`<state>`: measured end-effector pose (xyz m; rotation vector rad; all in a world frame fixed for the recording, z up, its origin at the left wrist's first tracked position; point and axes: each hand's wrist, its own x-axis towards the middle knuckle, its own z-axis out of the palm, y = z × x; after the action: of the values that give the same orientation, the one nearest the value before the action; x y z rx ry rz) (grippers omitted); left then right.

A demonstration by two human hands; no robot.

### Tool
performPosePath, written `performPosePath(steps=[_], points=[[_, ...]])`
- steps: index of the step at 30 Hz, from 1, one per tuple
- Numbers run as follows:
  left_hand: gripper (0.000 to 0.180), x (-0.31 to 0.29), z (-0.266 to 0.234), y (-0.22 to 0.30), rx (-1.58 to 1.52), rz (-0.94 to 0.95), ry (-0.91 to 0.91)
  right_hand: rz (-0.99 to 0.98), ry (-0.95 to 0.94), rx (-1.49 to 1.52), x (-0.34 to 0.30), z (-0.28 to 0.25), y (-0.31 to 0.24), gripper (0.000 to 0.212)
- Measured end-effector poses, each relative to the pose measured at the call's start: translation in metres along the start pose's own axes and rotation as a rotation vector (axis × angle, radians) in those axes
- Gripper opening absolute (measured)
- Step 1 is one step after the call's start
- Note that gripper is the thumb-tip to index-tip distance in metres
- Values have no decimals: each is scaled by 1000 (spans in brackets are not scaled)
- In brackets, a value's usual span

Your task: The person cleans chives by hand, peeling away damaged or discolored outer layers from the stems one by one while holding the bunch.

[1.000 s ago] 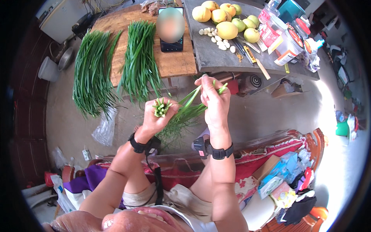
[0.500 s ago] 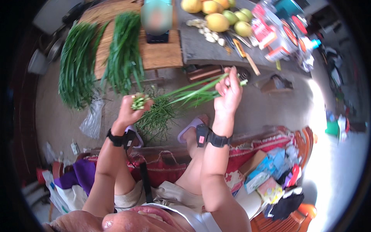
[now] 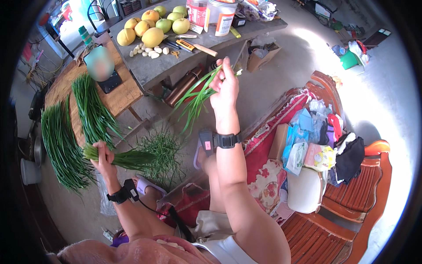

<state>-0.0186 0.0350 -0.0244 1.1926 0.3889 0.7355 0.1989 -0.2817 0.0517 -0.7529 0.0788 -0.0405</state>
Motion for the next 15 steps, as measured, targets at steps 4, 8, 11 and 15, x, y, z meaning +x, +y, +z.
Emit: performPosePath(steps=[4,8,11,15], points=[[10,-18,17,7,54,-108,-6,189,-167,-29,-11,17,25,30],[8,-27,52,8,392,-146,-225,344,-308,-38,-28,28,52,32],[20,-23,58,15,344,-188,-288,494,-412,-183,-47,47,80,33],[20,-21,68,15,288,-220,-294,615,-478,-427,-75,56,101,32]])
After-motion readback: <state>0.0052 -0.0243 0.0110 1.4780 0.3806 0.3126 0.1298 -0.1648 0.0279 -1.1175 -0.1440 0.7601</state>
